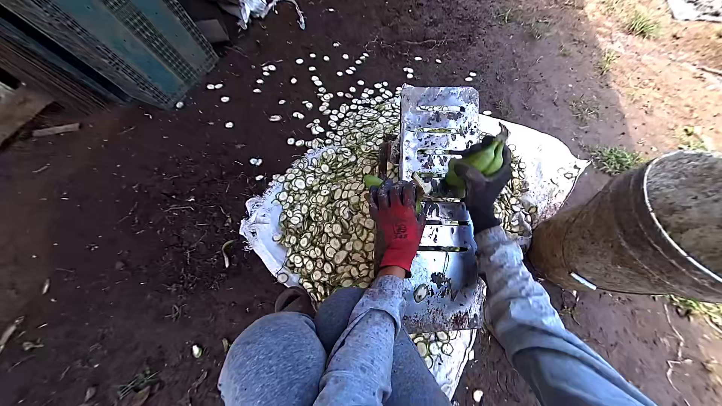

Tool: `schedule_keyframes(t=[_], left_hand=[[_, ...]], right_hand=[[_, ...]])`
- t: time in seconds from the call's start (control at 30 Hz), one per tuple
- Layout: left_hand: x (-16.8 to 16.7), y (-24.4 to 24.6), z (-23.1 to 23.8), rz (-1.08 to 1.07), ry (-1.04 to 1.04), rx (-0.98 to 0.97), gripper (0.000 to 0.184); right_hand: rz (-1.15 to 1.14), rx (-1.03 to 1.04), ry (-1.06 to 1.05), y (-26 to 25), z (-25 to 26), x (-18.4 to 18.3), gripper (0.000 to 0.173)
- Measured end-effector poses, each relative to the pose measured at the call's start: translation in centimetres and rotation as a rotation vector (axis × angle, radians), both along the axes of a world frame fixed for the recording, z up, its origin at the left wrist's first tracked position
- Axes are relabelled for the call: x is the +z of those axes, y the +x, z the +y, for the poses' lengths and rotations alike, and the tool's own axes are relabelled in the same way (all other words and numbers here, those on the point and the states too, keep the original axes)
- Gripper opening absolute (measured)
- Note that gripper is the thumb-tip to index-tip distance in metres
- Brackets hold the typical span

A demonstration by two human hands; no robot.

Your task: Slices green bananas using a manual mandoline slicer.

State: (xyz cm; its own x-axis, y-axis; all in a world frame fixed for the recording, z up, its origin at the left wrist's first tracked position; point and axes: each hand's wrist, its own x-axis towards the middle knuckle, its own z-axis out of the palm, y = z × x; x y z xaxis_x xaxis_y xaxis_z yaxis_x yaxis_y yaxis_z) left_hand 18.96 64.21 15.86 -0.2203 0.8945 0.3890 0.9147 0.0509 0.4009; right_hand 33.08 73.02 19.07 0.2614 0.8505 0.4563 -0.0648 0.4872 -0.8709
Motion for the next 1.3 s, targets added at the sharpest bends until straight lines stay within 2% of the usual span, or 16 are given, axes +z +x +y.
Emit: schedule_keyframes(t=[0.1,0.17,0.3,0.37,0.47,0.6,0.67,0.73,0.8,0.83,0.93,0.97,1.07,1.17,1.23,1.3], left_hand=[[0.2,-0.2,0.1,-0.020,-0.031,0.003,0.060],[0.1,-0.1,0.1,-0.048,-0.002,0.017,0.059],[-0.2,-0.1,-0.1,-0.087,0.031,0.038,0.056],[-0.3,-0.1,0.2,-0.081,0.059,0.050,0.057],[-0.2,-0.2,-0.3,-0.067,-0.024,0.017,0.063],[0.3,-0.3,0.1,-0.099,-0.008,0.015,0.056],[0.2,-0.3,0.4,-0.102,0.009,0.033,0.057],[0.3,-0.1,0.7,-0.076,-0.005,0.055,0.058],[0.5,-0.2,0.6,-0.071,-0.050,0.036,0.061],[0.5,-0.3,0.4,-0.075,-0.060,0.019,0.062],[0.2,-0.4,-0.1,-0.105,-0.045,-0.001,0.057],[0.3,-0.4,-0.1,-0.114,-0.035,0.009,0.055],[0.3,-0.2,0.5,-0.135,0.034,0.060,0.054],[0.3,-0.1,0.0,-0.126,-0.010,0.040,0.057],[0.3,0.1,0.3,-0.092,-0.011,0.053,0.057],[0.3,0.1,0.2,-0.105,-0.020,0.039,0.059]], right_hand=[[-0.038,0.025,-0.008,-0.9,5.8,1.7,0.080],[-0.068,0.086,-0.060,0.4,0.4,1.3,0.080],[-0.050,-0.010,-0.180,2.8,-17.1,-2.9,0.089],[-0.060,-0.038,-0.157,2.5,-18.9,-3.4,0.089],[-0.043,0.048,-0.036,1.0,-10.0,-2.7,0.073],[-0.126,0.124,0.022,-2.2,3.3,-0.2,0.083],[-0.176,0.107,-0.046,-2.4,3.5,1.0,0.100],[-0.249,0.054,-0.073,-1.8,2.3,1.9,0.132],[-0.306,-0.016,-0.033,-2.0,1.9,2.7,0.139],[-0.369,-0.040,-0.024,-2.4,2.1,3.1,0.132],[-0.573,-0.080,-0.007,-2.9,3.6,3.3,0.078],[-0.628,-0.069,-0.006,-2.6,2.8,3.3,0.070],[-0.750,-0.062,-0.034,-0.7,-6.5,2.1,0.062],[-0.705,-0.204,-0.013,1.3,-17.0,-1.4,0.049],[-0.675,-0.195,0.048,1.6,-18.0,-2.0,0.042],[-0.689,-0.159,0.127,1.0,-13.4,-1.7,0.038]])
